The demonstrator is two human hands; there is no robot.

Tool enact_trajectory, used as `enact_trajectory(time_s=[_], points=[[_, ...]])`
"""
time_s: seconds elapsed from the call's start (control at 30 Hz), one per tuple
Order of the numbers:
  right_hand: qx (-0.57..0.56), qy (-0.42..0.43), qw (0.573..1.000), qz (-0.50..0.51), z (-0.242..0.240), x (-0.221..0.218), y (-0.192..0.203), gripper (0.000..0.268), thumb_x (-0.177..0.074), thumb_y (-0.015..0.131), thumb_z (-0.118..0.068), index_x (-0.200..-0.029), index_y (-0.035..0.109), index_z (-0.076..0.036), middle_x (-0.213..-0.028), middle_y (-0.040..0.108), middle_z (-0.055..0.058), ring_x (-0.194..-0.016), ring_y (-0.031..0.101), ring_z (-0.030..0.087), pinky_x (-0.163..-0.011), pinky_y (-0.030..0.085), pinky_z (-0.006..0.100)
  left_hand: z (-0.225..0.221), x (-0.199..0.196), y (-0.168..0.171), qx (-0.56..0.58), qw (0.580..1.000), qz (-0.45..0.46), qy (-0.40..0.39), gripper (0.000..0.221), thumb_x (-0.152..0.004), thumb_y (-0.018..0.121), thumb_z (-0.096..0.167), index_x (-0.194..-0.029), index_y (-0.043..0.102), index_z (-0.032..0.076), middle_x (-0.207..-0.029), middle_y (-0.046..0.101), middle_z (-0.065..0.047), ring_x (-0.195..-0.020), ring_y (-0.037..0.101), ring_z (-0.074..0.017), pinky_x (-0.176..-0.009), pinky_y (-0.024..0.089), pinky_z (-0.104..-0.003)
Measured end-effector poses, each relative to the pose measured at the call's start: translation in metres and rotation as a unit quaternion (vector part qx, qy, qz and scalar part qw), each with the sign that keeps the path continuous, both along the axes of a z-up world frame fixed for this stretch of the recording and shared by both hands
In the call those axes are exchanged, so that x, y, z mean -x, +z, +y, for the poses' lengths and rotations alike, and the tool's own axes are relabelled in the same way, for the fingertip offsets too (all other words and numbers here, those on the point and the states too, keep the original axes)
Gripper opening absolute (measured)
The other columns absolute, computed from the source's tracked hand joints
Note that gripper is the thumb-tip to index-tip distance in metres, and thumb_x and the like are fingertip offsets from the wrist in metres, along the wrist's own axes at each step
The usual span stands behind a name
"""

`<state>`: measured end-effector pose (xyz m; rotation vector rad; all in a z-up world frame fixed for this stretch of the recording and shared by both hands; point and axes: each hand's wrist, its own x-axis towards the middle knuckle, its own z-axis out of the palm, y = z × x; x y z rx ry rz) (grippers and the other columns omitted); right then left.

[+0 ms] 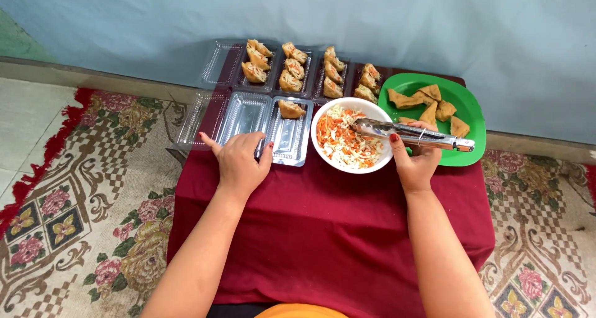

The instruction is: Filling pastry shells with a mixture using tongs and packing them into plastic containers

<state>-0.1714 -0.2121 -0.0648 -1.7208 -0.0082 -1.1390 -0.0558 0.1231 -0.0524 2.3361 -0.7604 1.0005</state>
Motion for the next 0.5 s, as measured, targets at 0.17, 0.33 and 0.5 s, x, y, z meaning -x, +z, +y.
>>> enact_trajectory(time_s=[0.17, 0.33, 0.5], points=[[-0.008, -0.002, 1.000, 0.000, -0.003, -0.002, -0.004, 0.044, -0.094, 0.084, -0.014, -0.119, 0.052, 0.003, -0.104, 0.064, 0.014, -0.086, 0.070, 0.017, -0.080, 0.060, 0.028, -0.002, -0.002, -0.006, -0.016, 1.000, -0.002, -0.005, 0.018, -0.087, 0.072, 0.041, -0.099, 0.073, 0.028, -0.088, 0.074, 0.005, -0.090, 0.072, -0.0201, -0.101, 0.031, -0.064], [-0.018, -0.002, 1.000, 0.007, -0.002, 0.000, -0.002, 0.044, -0.094, 0.084, -0.016, -0.119, 0.052, 0.002, -0.103, 0.066, 0.014, -0.084, 0.070, 0.015, -0.078, 0.060, 0.027, -0.005, -0.021, -0.011, -0.028, 1.000, -0.002, -0.013, 0.020, -0.086, 0.075, 0.041, -0.099, 0.075, 0.026, -0.088, 0.074, 0.002, -0.086, 0.072, -0.0227, -0.106, 0.011, -0.080], [-0.008, -0.004, 1.000, -0.002, -0.006, -0.002, -0.006, 0.045, -0.093, 0.084, -0.016, -0.118, 0.053, 0.005, -0.102, 0.065, 0.016, -0.083, 0.071, 0.018, -0.075, 0.060, 0.028, -0.022, -0.035, 0.038, -0.047, 0.990, 0.101, -0.087, 0.025, -0.088, 0.075, 0.022, -0.112, 0.074, 0.028, -0.106, 0.073, 0.004, -0.103, 0.071, -0.0249, -0.106, 0.036, -0.062]])
